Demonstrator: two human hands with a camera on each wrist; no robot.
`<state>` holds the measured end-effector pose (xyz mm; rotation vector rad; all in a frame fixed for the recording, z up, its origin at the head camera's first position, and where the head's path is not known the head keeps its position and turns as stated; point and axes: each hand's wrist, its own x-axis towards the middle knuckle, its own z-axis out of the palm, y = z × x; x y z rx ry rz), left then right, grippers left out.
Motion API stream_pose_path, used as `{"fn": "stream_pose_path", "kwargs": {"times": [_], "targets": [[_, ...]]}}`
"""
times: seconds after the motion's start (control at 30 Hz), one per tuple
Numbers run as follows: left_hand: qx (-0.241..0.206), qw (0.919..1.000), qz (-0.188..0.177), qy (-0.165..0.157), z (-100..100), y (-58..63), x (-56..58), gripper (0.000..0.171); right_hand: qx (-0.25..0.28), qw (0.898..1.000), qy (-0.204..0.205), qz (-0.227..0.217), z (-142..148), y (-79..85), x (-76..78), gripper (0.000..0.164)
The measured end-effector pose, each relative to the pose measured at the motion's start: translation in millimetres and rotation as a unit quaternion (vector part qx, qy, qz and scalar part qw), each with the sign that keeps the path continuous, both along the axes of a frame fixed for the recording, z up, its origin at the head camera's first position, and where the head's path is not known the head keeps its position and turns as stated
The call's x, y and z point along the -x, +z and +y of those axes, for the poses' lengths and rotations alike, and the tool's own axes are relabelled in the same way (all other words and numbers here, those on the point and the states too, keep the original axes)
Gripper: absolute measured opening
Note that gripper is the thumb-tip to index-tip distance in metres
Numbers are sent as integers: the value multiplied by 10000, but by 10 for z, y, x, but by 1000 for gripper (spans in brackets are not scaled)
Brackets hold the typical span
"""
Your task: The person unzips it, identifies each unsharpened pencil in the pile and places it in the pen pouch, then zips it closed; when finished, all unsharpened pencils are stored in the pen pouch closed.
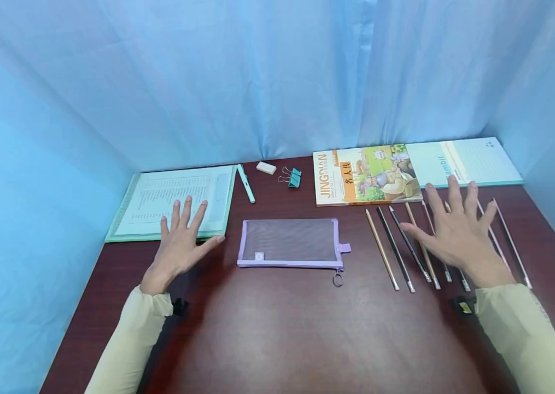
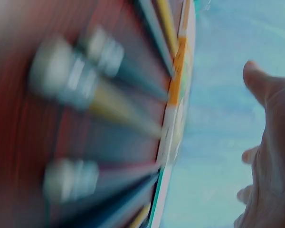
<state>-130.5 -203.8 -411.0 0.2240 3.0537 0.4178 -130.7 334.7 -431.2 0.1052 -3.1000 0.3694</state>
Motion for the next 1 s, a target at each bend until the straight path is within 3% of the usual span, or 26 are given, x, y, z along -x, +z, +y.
{"fn": "stream_pose_path", "kwargs": {"times": [0.33,0.6,0.77,1.0], "targets": [[-65,9995,-108,-303,380,-67,-93,92,193,9993,300,59,-791,64,-91,99],[-401,9979,-265,-433,659,-165,-127,91,224,9982,557,-73,-1298,-43,-140,97],[-408,9974,-274,-520,779,-250,-109,90,144,9968,722,-314,-1504,-146,-150,95],[-519,9926,-707,-836,877,-331,-62,89,-20,9906,972,-962,-1705,-224,-199,85]]}}
